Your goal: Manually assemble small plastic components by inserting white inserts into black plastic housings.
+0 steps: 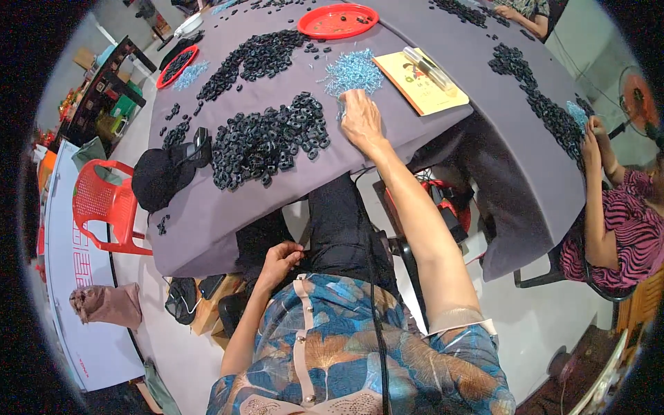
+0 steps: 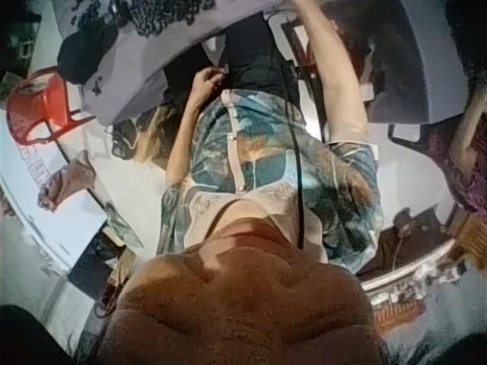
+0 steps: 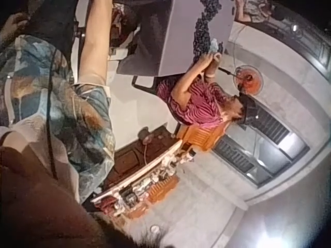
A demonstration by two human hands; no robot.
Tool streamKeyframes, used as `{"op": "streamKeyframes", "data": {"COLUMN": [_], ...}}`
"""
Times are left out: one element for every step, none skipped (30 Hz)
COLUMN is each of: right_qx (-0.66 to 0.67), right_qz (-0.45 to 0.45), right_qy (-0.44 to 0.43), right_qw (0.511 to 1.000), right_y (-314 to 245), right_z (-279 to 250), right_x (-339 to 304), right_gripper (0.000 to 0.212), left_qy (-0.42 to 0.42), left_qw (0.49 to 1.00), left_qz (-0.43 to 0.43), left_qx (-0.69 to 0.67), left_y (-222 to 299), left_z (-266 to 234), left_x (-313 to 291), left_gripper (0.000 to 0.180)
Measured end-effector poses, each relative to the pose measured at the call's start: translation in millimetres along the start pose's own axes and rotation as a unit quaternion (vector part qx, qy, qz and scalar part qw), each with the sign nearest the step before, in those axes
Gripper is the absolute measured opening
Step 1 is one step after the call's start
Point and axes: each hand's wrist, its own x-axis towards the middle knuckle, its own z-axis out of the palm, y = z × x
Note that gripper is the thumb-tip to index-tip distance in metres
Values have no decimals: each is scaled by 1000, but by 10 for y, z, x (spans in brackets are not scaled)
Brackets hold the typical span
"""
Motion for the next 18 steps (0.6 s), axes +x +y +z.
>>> {"op": "streamKeyframes", "data": {"right_qx": [18,17,21,24,24,43,63,62,62,62,61,77,93,91,102,115,117,116], "right_qz": [18,19,33,48,49,68,86,86,140,195,195,190,184,185,177,168,183,184], "right_qy": [6,6,1,-3,-2,6,12,11,-17,-44,-43,-5,33,34,52,69,69,70], "right_qw": [1000,1000,999,999,999,997,994,994,988,978,978,979,978,978,977,977,974,974], "right_y": [-10,-21,-31,-43,-51,-62,-96,-129,-161,-183,-154,-110,-79,-44,-12,-20,-25,-32], "right_z": [-11,-22,-36,-54,-68,-86,-114,-141,-169,-209,-197,-163,-151,-139,-121,-112,-108,-105], "right_x": [6,11,22,34,38,41,51,67,88,101,91,72,61,61,64,70,74,69], "right_gripper": [29,29,29,29,29,28,26,26,25,24,24,24,24,24,24,24,22,22], "left_qy": [4,7,6,13,19,18,18,19,18,17,17,15,13,11,8,11,14,13], "left_qw": [1000,1000,1000,1000,1000,1000,999,999,999,999,999,999,999,999,999,999,999,999], "left_qz": [-7,-14,-14,-9,-4,-4,-5,-6,-6,-9,-12,-12,-8,-5,-5,-7,-9,-9], "left_qx": [-6,-12,-11,-17,-24,-22,-28,-34,-35,-38,-41,-41,-40,-39,-39,-38,-36,-36], "left_y": [20,33,41,51,57,57,47,35,13,2,-11,-28,-28,-27,-25,-20,-16,-13], "left_z": [8,17,28,34,39,37,40,40,37,35,33,33,38,43,46,40,40,42], "left_x": [-14,-23,-27,-27,-26,-29,-31,-33,-24,-11,-3,-2,-5,-2,6,8,10,5], "left_gripper": [16,16,16,16,15,15,15,15,15,15,15,15,14,14,14,14,14,14]}}
